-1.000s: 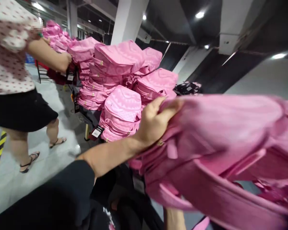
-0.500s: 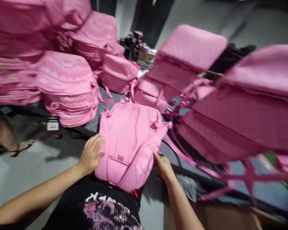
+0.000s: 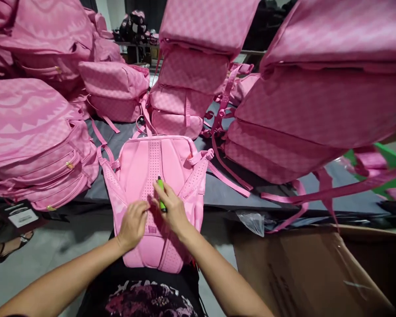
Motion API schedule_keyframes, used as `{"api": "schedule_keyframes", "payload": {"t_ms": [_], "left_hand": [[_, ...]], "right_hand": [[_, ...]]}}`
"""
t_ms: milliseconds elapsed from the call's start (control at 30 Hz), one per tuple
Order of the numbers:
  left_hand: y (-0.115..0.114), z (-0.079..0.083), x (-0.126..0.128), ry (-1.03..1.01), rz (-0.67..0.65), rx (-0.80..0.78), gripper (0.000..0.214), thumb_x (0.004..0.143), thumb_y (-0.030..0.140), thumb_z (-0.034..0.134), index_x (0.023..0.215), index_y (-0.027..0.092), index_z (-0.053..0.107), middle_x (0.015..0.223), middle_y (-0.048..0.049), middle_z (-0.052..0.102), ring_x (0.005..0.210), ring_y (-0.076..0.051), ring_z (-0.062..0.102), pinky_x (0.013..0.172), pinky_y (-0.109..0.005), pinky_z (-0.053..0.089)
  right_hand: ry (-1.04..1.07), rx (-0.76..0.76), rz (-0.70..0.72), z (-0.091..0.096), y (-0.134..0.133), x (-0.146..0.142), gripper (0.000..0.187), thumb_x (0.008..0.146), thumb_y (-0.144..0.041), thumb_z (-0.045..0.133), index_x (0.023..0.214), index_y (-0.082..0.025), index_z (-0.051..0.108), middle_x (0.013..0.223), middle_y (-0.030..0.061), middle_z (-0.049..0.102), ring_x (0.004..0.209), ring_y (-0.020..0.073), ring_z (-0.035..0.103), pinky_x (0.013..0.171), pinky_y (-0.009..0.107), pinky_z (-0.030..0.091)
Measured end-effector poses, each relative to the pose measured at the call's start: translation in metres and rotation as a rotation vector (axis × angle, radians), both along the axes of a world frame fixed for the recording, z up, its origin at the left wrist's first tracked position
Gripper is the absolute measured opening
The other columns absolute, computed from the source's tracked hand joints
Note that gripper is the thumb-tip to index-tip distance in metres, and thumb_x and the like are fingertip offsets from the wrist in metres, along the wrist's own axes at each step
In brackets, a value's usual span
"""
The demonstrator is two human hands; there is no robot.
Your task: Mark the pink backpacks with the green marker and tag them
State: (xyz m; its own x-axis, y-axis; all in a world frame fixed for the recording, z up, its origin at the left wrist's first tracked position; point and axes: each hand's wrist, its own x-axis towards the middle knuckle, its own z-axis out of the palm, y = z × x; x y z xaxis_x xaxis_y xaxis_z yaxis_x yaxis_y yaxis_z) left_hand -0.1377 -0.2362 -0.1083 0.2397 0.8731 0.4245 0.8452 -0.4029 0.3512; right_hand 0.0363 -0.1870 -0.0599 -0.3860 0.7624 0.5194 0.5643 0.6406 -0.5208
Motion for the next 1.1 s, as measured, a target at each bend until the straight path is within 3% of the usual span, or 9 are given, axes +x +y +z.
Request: {"api": "schedule_keyframes", "payload": {"t_ms": [100,200,300,433,567,700,833,967,1100], "left_hand": [[0.068,0.041,0.005,0.025,-0.113,0.037,0.032,0.099,0.025,0.039,0.120,0.021,0.063,0.120,-0.0106,0.068,0.117,-0.023,0.058,0.101,-0.043,0.047],[0.138,0.071,0.043,0.320,-0.615,0.099,0.033,0.100,0.034,0.041,0.117,0.018,0.064,0.124,-0.0127,0.065,0.123,-0.026,0.054,0.107,-0.045,0.038],[0.183,0.085,0.087,0.505,-0.818,0.127,0.042,0.099,0.047,0.040,0.099,0.015,0.068,0.102,-0.0133,0.069,0.100,-0.025,0.060,0.100,-0.043,0.037],[0.206,0.092,0.108,0.663,-0.876,0.085,0.049,0.099,0.054,0.035,0.092,0.017,0.068,0.094,-0.0112,0.069,0.088,-0.024,0.059,0.092,-0.042,0.038],[0.235,0.111,0.086,0.777,-0.938,0.015,0.042,0.097,0.053,0.042,0.086,0.021,0.068,0.089,-0.0061,0.068,0.096,-0.023,0.056,0.108,-0.043,0.028],[0.268,0.142,0.059,0.665,-0.721,-0.045,0.040,0.092,0.054,0.050,0.088,0.019,0.068,0.100,-0.0029,0.062,0.126,-0.024,0.042,0.118,-0.049,0.015],[0.256,0.145,0.062,0.591,-0.603,0.012,0.040,0.090,0.054,0.055,0.090,0.015,0.067,0.115,-0.0062,0.059,0.136,-0.028,0.033,0.119,-0.056,0.010],[0.212,0.120,0.083,0.652,-0.715,0.016,0.042,0.083,0.059,0.063,0.089,0.018,0.070,0.096,-0.0091,0.064,0.103,-0.028,0.056,0.107,-0.053,0.034],[0.187,0.100,0.089,0.610,-0.647,0.035,0.030,0.080,0.048,0.070,0.089,0.019,0.071,0.088,-0.0066,0.066,0.094,-0.025,0.055,0.110,-0.054,0.033]], "right_hand": [[-0.303,0.117,-0.124,-0.019,-0.014,0.033,0.040,0.096,-0.007,0.044,0.133,-0.014,0.057,0.122,0.0192,0.061,0.102,0.0236,0.066,0.077,0.031,0.056],[-0.424,0.119,-0.360,-0.021,-0.037,0.065,0.037,0.096,-0.008,0.045,0.131,-0.014,0.057,0.121,0.0201,0.060,0.100,0.0256,0.063,0.073,0.032,0.055],[-0.418,0.088,-0.528,-0.026,-0.046,0.077,0.039,0.095,-0.013,0.050,0.133,-0.015,0.055,0.128,0.0220,0.056,0.100,0.0283,0.060,0.072,0.036,0.054],[-0.382,0.138,-0.523,-0.046,-0.038,0.077,0.046,0.090,-0.011,0.051,0.135,-0.022,0.054,0.129,0.0176,0.057,0.089,0.0248,0.056,0.074,0.038,0.051],[-0.355,0.132,-0.473,-0.058,-0.033,0.084,0.051,0.087,-0.008,0.053,0.135,-0.023,0.053,0.130,0.0167,0.056,0.090,0.0242,0.055,0.075,0.037,0.049],[-0.314,0.139,-0.439,-0.060,-0.033,0.092,0.052,0.087,-0.006,0.050,0.136,-0.024,0.052,0.129,0.0167,0.057,0.098,0.0257,0.057,0.080,0.039,0.050],[-0.171,0.107,-0.414,-0.052,-0.031,0.093,0.050,0.090,-0.008,0.048,0.137,-0.024,0.051,0.124,0.0157,0.062,0.099,0.0255,0.061,0.079,0.039,0.052],[0.197,0.023,-0.442,-0.035,-0.020,0.087,0.034,0.092,-0.018,0.058,0.126,-0.022,0.056,0.102,0.0086,0.071,0.088,0.0209,0.068,0.076,0.035,0.057],[0.561,-0.210,-0.513,-0.026,0.000,0.076,0.019,0.093,-0.032,0.060,0.107,-0.020,0.060,0.093,0.0056,0.070,0.071,0.0173,0.069,0.066,0.033,0.058]]}}
